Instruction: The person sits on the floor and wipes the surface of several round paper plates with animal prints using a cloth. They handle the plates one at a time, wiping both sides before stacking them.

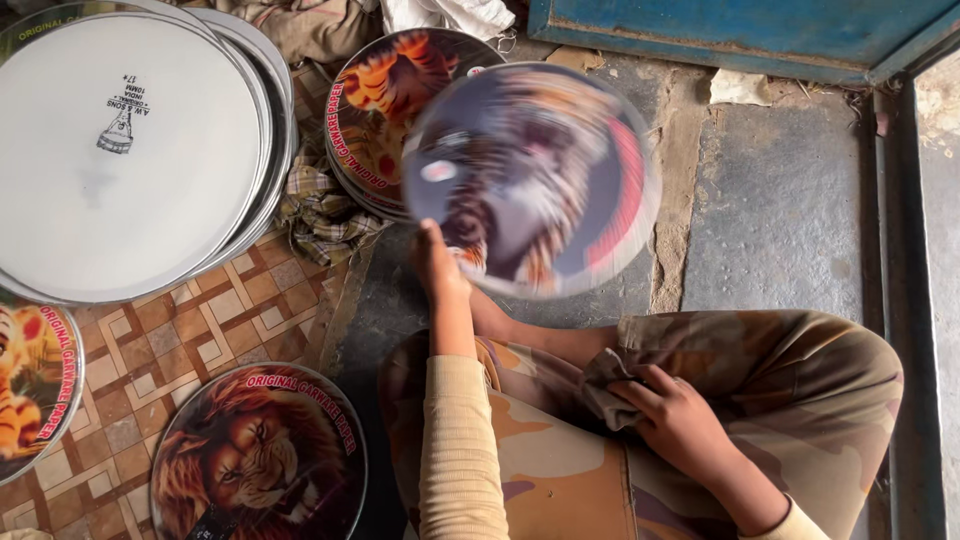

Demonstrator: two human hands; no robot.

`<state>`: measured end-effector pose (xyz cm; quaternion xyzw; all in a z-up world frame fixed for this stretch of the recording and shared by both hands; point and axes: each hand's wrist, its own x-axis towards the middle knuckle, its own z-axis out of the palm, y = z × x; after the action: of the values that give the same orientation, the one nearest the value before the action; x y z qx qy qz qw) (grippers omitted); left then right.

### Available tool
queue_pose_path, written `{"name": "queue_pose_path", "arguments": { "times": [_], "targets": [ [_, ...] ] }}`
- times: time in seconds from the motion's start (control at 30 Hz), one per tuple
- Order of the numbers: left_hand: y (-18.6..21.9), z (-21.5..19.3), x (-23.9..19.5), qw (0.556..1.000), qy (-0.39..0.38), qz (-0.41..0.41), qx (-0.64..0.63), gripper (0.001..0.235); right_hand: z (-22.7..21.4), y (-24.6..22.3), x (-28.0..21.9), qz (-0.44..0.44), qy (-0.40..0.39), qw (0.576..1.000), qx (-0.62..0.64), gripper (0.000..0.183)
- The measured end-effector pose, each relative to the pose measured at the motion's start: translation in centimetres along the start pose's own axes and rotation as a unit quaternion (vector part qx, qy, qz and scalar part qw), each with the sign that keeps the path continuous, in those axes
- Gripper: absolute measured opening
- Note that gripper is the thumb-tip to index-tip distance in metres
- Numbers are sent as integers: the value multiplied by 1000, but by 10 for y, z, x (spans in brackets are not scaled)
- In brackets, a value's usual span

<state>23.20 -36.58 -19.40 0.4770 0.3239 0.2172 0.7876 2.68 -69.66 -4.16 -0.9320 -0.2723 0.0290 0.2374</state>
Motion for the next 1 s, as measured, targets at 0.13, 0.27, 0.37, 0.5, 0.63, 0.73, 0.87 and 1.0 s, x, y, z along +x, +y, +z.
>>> {"name": "queue_pose_path", "arguments": {
  "times": [0.13,0.27,0.37,0.5,0.63,0.73,0.87,1.0],
  "targets": [
    [-20,-2,32,979,-17,-77,-186,38,-1,7,1,1,-27,1000,-2,57],
    [-26,6,54,978,-54,-120,-165,38,5,8,1,14,-72,997,6,56],
    [-24,15,71,982,-83,-139,-95,39,6,8,4,25,-70,997,20,52],
    [-36,23,80,975,-127,-180,37,41,3,12,6,20,-61,997,52,53],
    [-35,22,81,984,-104,-138,42,51,3,13,12,38,-92,993,58,53],
    [-17,27,65,978,-86,-27,190,51,2,10,13,47,-106,992,60,54],
    [33,28,8,850,-74,231,468,59,-1,8,11,31,-95,993,69,53],
    [95,-24,-74,815,36,283,505,38,-1,4,12,26,-99,993,62,55]
  ]
}}
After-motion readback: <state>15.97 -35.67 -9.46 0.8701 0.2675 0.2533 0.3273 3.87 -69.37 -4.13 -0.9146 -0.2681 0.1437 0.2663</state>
